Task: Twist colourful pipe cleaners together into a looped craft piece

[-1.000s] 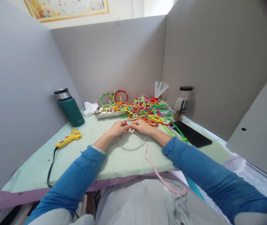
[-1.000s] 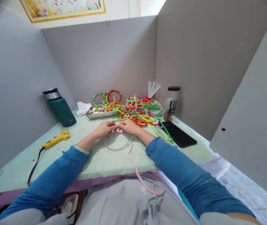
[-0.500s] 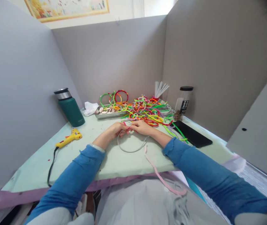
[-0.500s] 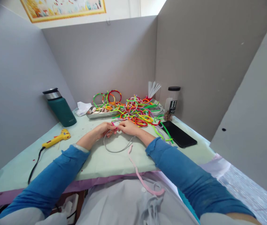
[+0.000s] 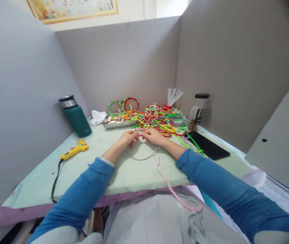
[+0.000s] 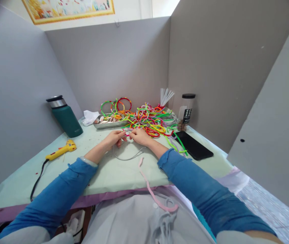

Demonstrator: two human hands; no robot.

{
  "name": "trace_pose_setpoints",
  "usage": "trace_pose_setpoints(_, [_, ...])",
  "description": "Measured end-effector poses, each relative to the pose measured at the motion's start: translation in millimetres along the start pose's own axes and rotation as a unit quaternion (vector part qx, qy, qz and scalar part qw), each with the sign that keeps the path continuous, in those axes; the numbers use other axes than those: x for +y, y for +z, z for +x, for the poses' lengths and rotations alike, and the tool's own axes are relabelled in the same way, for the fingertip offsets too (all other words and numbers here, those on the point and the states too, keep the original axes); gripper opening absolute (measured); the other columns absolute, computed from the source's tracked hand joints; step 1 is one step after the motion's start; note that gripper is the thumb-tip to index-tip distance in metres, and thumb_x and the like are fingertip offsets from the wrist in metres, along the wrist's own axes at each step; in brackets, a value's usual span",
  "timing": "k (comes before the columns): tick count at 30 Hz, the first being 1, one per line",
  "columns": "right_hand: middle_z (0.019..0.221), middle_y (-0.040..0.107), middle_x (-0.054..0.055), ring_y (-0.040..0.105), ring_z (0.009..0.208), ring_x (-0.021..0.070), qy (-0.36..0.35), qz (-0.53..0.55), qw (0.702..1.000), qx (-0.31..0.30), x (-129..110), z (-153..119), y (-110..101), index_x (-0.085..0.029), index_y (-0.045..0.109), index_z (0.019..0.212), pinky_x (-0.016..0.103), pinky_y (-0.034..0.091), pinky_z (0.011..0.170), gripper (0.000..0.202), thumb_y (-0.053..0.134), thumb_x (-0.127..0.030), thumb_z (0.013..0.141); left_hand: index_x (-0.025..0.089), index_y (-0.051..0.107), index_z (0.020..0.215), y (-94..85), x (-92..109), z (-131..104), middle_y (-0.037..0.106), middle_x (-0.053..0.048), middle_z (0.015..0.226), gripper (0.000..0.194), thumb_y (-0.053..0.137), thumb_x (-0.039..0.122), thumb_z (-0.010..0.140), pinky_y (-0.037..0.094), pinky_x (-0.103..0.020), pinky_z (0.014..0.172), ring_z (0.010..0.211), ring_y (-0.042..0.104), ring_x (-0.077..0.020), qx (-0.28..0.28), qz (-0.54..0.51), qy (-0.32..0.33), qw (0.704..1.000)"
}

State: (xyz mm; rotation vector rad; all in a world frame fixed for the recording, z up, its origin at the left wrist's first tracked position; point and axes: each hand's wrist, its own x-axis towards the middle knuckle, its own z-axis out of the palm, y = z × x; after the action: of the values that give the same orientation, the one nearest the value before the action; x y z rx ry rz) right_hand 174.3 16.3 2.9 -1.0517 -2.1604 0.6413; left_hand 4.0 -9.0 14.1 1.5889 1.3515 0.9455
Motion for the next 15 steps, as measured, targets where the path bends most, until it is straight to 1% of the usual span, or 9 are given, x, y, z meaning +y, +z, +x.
trace_pose_setpoints(4, [0.05,0.053,0.0,0.048,0.054,0.0102,0.022,0.0,1.0,0.012,-1.8,-0.9,-1.8,-0.013,0.066,0.069,0.021,0.032,0.053,0.036,0.044,-0.039,0.081,0.014,0.055,0.075,-0.3,-1.5,3.4,0.06,0.0,0.058,0.03,0.055,0.043,0.075,0.037,-0.019,0.039,0.04,0.049,-0.0072,0.08,0.048,0.03,0.995])
trace_pose_setpoints(6, [0.049,0.053,-0.001,0.047,0.052,0.0099,0.03,0.004,0.999,0.015,-2.3,-0.9,-2.4,-0.013,0.066,0.07,0.021,0.032,0.053,0.035,0.044,-0.038,0.081,0.014,0.056,0.074,-1.0,-2.2,5.4,0.059,0.001,0.056,0.026,0.058,0.04,0.072,0.04,-0.019,0.043,0.045,0.053,-0.0091,0.101,0.074,0.068,0.99])
trace_pose_setpoints(8, [0.049,0.052,-0.001,0.047,0.052,0.0097,0.033,0.01,0.999,0.015,-1.9,-0.4,-2.5,-0.013,0.067,0.07,0.021,0.032,0.053,0.035,0.043,-0.037,0.081,0.014,0.059,0.076,-2.1,-3.1,7.1,0.061,0.0,0.06,0.023,0.061,0.036,0.07,0.042,-0.019,0.046,0.05,0.056,-0.0102,0.106,0.114,0.111,0.982])
trace_pose_setpoints(10, [0.049,0.052,-0.001,0.047,0.051,0.0095,0.034,0.016,0.999,0.013,-0.8,0.6,-2.2,-0.013,0.067,0.07,0.02,0.032,0.052,0.035,0.043,-0.036,0.081,0.015,0.063,0.077,-3.2,-3.9,8.0,0.064,-0.001,0.065,0.019,0.061,0.032,0.069,0.043,-0.02,0.051,0.056,0.057,-0.0108,0.109,0.165,0.151,0.969])
trace_pose_setpoints(13, [0.049,0.052,-0.001,0.047,0.051,0.0094,0.036,0.021,0.999,0.011,1.2,2.1,-1.5,-0.013,0.067,0.07,0.02,0.033,0.052,0.033,0.043,-0.034,0.081,0.016,0.068,0.079,-4.8,-4.8,8.1,0.068,-0.003,0.075,0.015,0.059,0.025,0.071,0.045,-0.022,0.061,0.064,0.059,-0.0118,0.128,0.247,0.215,0.936])
trace_pose_setpoints(15, [0.049,0.052,-0.001,0.047,0.05,0.0094,0.037,0.023,0.999,0.011,2.4,2.8,-1.1,-0.012,0.066,0.07,0.02,0.033,0.052,0.033,0.043,-0.034,0.081,0.017,0.07,0.08,-5.5,-5.2,7.9,0.069,-0.003,0.08,0.015,0.058,0.022,0.072,0.045,-0.022,0.065,0.07,0.06,-0.0126,0.135,0.279,0.249,0.918])
